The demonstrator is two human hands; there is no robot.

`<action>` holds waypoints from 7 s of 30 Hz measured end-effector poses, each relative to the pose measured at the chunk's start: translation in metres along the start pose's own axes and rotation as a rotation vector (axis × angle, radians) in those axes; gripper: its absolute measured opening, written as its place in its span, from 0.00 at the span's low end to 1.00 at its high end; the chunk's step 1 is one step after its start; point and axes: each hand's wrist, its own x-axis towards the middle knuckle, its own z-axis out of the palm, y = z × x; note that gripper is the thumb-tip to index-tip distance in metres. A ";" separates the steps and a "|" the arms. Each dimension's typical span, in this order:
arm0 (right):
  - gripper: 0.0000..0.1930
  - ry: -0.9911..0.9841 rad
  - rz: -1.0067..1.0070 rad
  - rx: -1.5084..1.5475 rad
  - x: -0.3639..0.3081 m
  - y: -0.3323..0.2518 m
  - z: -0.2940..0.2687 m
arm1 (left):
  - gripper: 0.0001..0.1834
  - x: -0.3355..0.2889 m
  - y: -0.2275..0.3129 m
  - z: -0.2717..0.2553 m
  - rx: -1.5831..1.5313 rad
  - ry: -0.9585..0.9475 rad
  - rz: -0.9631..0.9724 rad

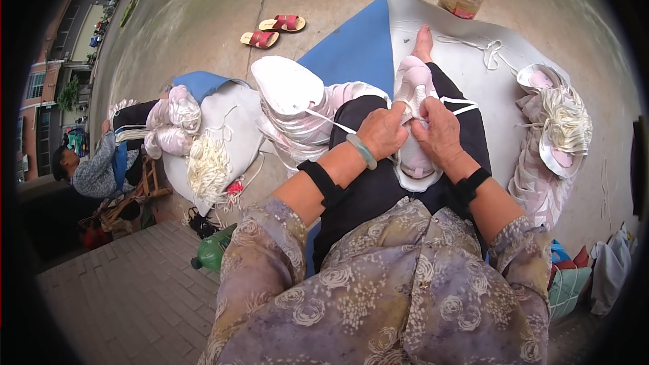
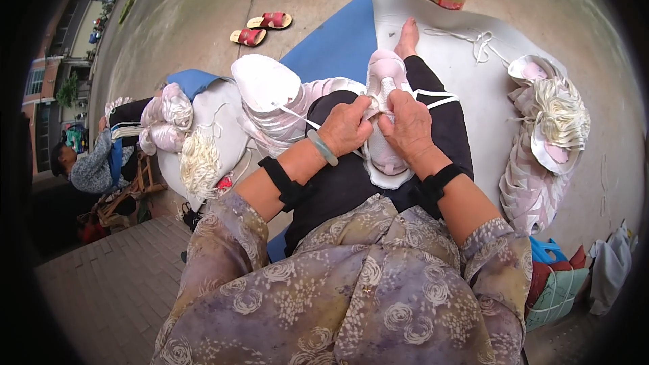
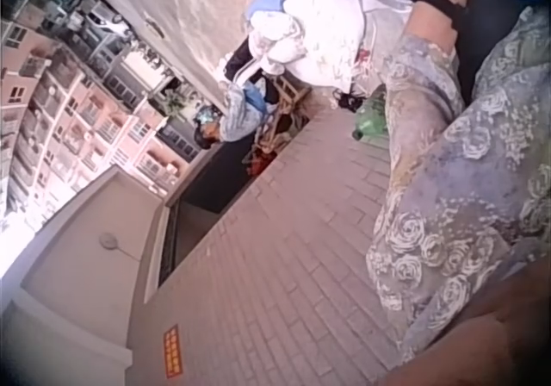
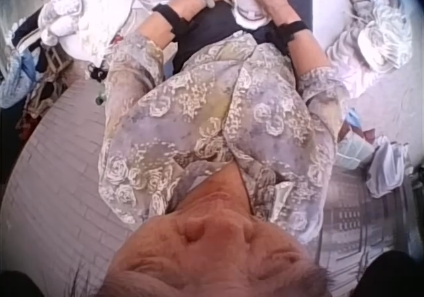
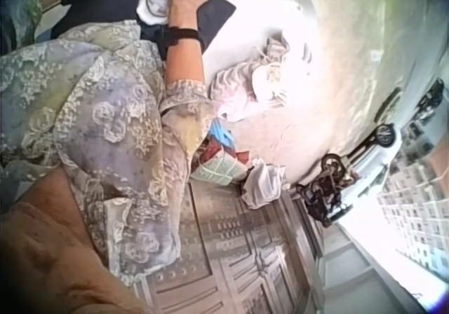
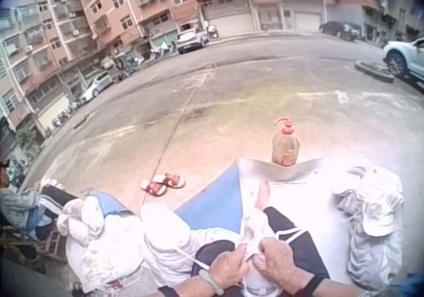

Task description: The recorder is threading laces into a white and pink shoe.

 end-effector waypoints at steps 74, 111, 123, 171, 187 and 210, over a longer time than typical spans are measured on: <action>0.04 -0.116 -0.465 0.177 -0.009 -0.080 -0.122 | 0.14 -0.076 0.168 -0.005 1.064 -0.489 0.968; 0.12 -0.613 -0.576 0.530 -0.001 -0.191 -0.117 | 0.18 -0.116 0.232 -0.034 0.852 -0.297 1.434; 0.13 -0.926 -0.048 1.008 0.012 -0.163 -0.105 | 0.16 -0.112 0.228 -0.034 0.774 -0.346 1.365; 0.21 -0.761 -0.204 1.046 0.005 -0.167 -0.111 | 0.20 -0.079 0.226 -0.065 0.648 -0.164 1.691; 0.15 -0.531 -0.579 0.743 0.014 -0.163 -0.118 | 0.17 -0.070 0.223 -0.058 0.513 -0.259 1.576; 0.09 -0.666 -0.430 0.932 0.021 -0.157 -0.128 | 0.12 -0.070 0.219 -0.032 0.269 -0.282 1.456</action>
